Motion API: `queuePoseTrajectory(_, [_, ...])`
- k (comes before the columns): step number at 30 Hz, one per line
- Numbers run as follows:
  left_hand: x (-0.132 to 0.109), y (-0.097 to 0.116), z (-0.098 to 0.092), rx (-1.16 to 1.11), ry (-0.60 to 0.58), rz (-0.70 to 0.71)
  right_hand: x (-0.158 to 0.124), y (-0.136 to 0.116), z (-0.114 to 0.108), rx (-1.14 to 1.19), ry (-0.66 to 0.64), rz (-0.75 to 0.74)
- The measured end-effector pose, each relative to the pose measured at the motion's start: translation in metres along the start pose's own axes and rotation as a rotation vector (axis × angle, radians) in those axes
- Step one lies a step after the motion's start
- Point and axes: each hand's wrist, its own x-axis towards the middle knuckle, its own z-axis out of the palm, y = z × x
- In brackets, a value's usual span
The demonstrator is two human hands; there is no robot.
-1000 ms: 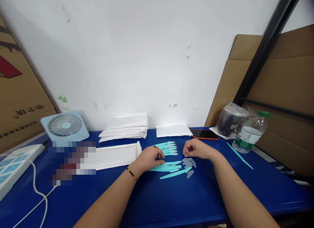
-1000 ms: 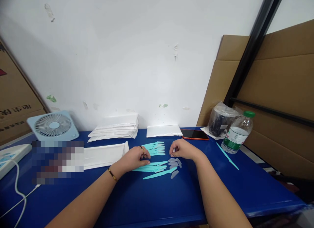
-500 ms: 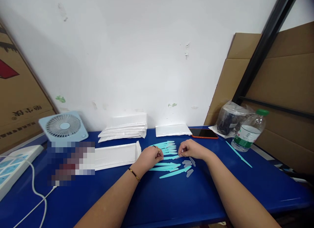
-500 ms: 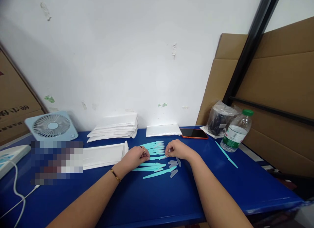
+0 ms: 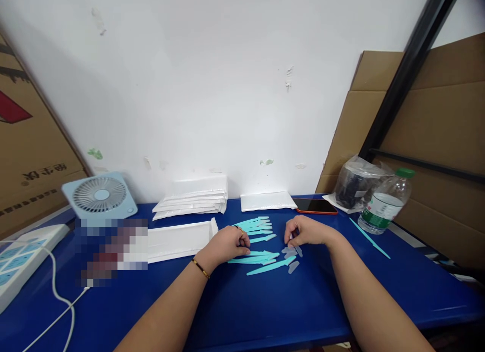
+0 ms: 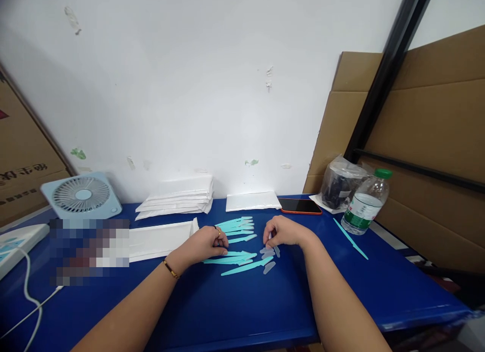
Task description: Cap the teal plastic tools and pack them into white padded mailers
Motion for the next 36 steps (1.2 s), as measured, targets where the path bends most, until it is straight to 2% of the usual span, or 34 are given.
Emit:
queuePoseTrajectory(2, [0.001,-0.001,0.001,0.041,0.011,-0.034,0.000,0.000,0.001,-0.020,-0.008,0.037])
queuePoseTrajectory(7, [0.004,0.000,0.005,0.129,0.088,-0.091,0.008,-0.002,0.008,-0.080,0.133,0.104])
queuePoseTrajectory(13, [0.005,-0.001,0.008,0.125,0.062,-0.106,0.008,-0.007,0.010,-0.028,0.065,0.097])
queuePoseTrajectory(23, [0.004,0.000,0.009,0.110,0.079,-0.105,0.004,-0.004,0.004,0.007,0.091,0.127])
queuePoseTrajectory(28, [0.005,0.001,0.009,0.090,0.073,-0.108,0.009,-0.009,0.011,0.022,0.055,0.080])
queuePoseTrajectory(33, [0.011,0.003,0.015,0.029,0.079,-0.112,0.022,-0.015,0.023,0.019,0.107,0.051])
queuePoseTrajectory(36, [0.011,0.004,0.015,0.042,0.128,-0.116,0.020,-0.013,0.021,-0.004,0.142,0.040])
